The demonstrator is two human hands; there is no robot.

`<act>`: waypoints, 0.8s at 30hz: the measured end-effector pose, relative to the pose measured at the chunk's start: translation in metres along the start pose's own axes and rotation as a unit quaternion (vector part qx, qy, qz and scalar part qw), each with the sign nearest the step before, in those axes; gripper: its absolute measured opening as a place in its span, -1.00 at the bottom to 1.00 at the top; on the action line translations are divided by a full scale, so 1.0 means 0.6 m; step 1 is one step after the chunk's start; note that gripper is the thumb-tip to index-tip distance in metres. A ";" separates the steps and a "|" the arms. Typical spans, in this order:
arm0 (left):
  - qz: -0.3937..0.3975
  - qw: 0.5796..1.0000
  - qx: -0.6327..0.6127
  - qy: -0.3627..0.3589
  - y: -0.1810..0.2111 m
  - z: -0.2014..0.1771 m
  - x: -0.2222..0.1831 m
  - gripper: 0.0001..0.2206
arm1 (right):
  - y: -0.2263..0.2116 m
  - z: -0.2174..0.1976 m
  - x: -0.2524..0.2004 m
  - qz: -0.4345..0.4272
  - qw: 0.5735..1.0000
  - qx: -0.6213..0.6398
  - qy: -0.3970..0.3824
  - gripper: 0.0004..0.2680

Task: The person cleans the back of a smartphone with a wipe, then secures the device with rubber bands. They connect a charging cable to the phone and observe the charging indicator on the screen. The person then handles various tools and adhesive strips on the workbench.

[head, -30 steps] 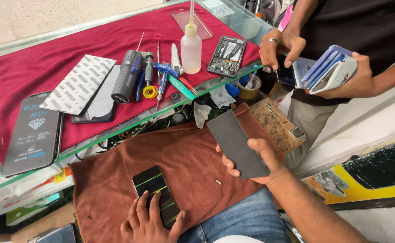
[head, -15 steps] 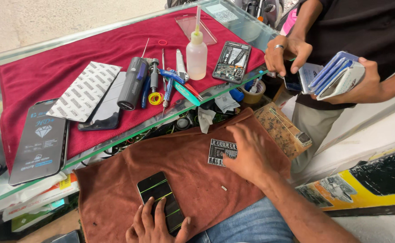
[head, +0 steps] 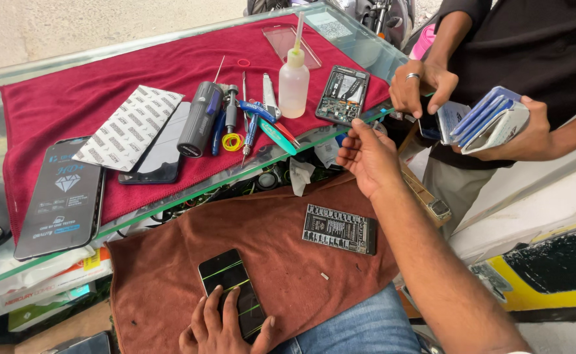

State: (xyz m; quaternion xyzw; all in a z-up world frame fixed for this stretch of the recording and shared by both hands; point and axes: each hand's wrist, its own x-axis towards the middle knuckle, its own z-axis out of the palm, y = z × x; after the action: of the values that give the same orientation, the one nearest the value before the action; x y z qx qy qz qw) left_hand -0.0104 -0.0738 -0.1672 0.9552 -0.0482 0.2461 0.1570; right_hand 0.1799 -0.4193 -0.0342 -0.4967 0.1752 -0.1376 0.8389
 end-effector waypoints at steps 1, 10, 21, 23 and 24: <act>0.001 1.000 -0.008 0.006 0.001 -0.006 0.001 -0.20 | 0.002 -0.003 -0.003 0.000 1.000 -0.010 -0.012 -0.75; -0.010 0.996 -0.063 -0.055 0.024 -0.078 0.028 -0.26 | 0.041 -0.101 -0.132 -0.085 0.702 -0.652 -0.275 -0.26; -0.023 0.987 -0.106 -0.116 0.010 -0.092 0.017 -0.28 | 0.066 -0.142 -0.129 0.071 0.641 -0.739 -0.195 -0.53; -0.014 0.988 -0.113 -0.104 0.006 -0.091 0.027 -0.28 | 0.053 -0.162 -0.091 0.086 0.697 -0.673 -0.231 -0.63; -0.008 0.988 -0.116 -0.097 0.004 -0.091 0.030 -0.28 | 0.047 -0.171 -0.073 0.083 0.736 -0.626 -0.245 -0.64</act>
State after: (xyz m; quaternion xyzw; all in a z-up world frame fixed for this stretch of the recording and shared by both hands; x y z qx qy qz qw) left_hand -0.0196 -0.0588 -0.1126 0.9504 -0.0839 0.1436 0.2629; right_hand 0.0977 -0.4691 -0.0976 -0.9095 0.0511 0.1996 0.3610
